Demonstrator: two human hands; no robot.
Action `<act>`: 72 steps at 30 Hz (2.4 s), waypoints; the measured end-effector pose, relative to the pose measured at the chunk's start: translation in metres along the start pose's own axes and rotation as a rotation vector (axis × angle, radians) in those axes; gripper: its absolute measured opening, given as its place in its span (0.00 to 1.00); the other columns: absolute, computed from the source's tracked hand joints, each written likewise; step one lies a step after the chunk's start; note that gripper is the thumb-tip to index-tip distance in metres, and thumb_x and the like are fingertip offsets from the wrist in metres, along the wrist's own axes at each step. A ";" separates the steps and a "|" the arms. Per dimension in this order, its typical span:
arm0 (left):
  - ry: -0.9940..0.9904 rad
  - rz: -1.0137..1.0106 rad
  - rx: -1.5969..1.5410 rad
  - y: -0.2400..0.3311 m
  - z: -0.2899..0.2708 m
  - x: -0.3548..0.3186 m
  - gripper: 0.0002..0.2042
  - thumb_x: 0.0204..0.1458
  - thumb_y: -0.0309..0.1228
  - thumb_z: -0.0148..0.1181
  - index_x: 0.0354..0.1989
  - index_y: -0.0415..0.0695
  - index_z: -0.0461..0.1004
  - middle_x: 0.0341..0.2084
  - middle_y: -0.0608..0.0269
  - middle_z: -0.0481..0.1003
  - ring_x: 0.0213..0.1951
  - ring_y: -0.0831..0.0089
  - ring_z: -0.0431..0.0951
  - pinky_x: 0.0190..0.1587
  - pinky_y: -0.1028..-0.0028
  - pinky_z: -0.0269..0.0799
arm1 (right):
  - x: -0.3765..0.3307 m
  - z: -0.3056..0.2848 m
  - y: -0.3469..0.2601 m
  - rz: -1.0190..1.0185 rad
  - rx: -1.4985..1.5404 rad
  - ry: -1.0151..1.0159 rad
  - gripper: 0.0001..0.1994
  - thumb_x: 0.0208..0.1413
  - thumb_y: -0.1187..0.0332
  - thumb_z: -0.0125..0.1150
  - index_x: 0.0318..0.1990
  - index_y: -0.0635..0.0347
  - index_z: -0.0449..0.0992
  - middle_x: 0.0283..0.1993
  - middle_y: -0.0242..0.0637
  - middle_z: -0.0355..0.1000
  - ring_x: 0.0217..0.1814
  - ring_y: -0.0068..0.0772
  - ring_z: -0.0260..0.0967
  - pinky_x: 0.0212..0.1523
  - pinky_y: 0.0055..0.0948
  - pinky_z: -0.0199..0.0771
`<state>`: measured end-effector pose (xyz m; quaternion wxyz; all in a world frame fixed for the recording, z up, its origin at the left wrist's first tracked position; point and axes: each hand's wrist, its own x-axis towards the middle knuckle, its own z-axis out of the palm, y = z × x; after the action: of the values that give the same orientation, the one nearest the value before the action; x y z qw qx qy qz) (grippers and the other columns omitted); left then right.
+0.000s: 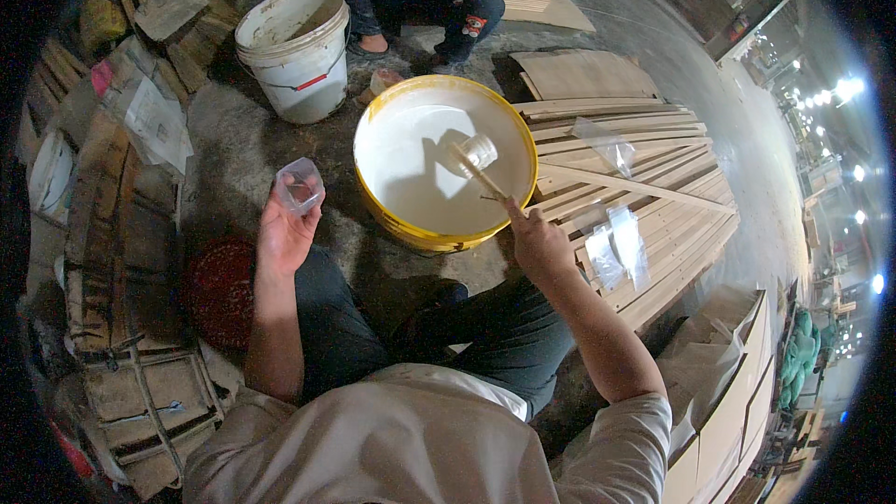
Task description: The person scoops a white liquid from a yellow bucket using a ladle and pours it into small plastic pouches held in their left hand. After filling a pouch, they place it on a stack of wooden planks and repeat the process with a new pouch.
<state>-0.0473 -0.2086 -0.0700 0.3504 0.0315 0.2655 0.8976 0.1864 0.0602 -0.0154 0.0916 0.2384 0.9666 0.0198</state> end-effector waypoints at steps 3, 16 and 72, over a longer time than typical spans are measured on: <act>-0.007 0.013 -0.025 0.003 -0.003 -0.001 0.16 0.57 0.42 0.47 0.45 0.43 0.66 0.39 0.58 0.73 0.42 0.66 0.75 0.38 0.71 0.77 | 0.012 0.004 -0.009 -0.026 0.064 -0.117 0.28 0.53 0.73 0.42 0.63 0.53 0.49 0.40 0.58 0.67 0.35 0.49 0.72 0.35 0.43 0.74; 0.042 0.027 -0.091 0.004 -0.003 -0.003 0.14 0.58 0.40 0.46 0.43 0.42 0.65 0.39 0.54 0.73 0.41 0.64 0.75 0.39 0.70 0.78 | 0.035 0.030 -0.040 -0.376 0.633 0.108 0.20 0.52 0.75 0.47 0.54 0.64 0.63 0.34 0.54 0.71 0.35 0.52 0.72 0.38 0.38 0.73; 0.012 0.024 -0.286 -0.004 0.001 0.012 0.14 0.58 0.36 0.45 0.47 0.41 0.64 0.46 0.50 0.69 0.48 0.57 0.71 0.46 0.69 0.76 | -0.018 0.030 -0.074 0.230 1.823 -0.209 0.23 0.56 0.76 0.41 0.61 0.56 0.56 0.23 0.26 0.58 0.14 0.13 0.49 0.12 0.14 0.52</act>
<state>-0.0535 -0.1979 -0.0724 0.3392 -0.0209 0.1364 0.9305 0.1737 -0.0143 -0.0475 -0.0471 0.3136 0.5657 -0.7612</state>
